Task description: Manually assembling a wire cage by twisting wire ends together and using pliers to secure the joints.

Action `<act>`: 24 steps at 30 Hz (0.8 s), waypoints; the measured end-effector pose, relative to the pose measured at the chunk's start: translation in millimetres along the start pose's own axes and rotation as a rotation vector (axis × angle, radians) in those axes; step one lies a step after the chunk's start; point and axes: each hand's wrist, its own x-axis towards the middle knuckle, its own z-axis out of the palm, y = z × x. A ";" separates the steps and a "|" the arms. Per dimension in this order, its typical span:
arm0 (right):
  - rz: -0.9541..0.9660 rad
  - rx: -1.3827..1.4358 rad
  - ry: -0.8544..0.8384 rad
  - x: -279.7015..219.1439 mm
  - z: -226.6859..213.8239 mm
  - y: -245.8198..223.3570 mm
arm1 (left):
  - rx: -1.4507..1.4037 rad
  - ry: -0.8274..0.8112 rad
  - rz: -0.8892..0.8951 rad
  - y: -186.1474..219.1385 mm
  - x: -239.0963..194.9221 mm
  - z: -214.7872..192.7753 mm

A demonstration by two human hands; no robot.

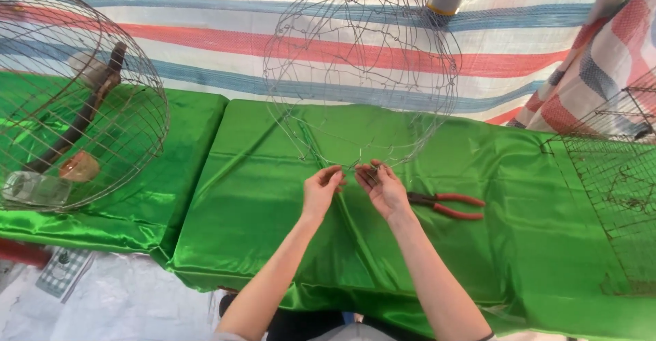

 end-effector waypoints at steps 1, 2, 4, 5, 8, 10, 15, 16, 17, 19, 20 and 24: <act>-0.004 -0.001 0.008 0.8 -1.5 1.2 | -0.002 -0.006 -0.006 -13.8 5.9 6.9; -0.003 -0.005 0.021 2.9 -2.1 1.6 | -0.183 0.011 -0.084 -26.6 13.4 14.5; -0.010 -0.010 0.034 5.3 -2.0 0.6 | -0.365 0.020 -0.161 -45.6 23.9 25.0; -0.004 -0.032 0.042 5.6 -1.5 -0.3 | -0.446 0.036 -0.192 -52.0 27.3 27.5; -0.010 -0.112 0.064 8.0 -4.1 0.1 | -0.625 0.008 -0.274 -67.5 31.3 32.4; -0.015 -0.171 0.075 8.5 -7.6 3.4 | -0.725 -0.028 -0.322 -68.9 26.6 35.2; -0.046 -0.362 0.209 0.3 3.4 0.9 | -1.043 -0.123 -0.575 -56.9 11.5 46.8; -0.047 -0.363 0.210 3.0 0.7 1.4 | -1.044 -0.124 -0.576 -61.6 14.0 48.2; -0.050 -0.368 0.216 5.8 -1.9 2.0 | -1.116 -0.101 -0.601 -66.2 16.5 49.5; -0.046 -0.379 0.219 7.8 -3.0 2.9 | -1.194 -0.071 -0.622 -72.3 19.2 50.5; -0.043 -0.389 0.240 6.7 -1.7 2.6 | -1.243 -0.086 -0.631 -73.5 19.3 51.0; -0.053 -0.456 0.258 10.5 -6.5 2.9 | -1.318 -0.137 -0.643 -81.5 22.6 52.2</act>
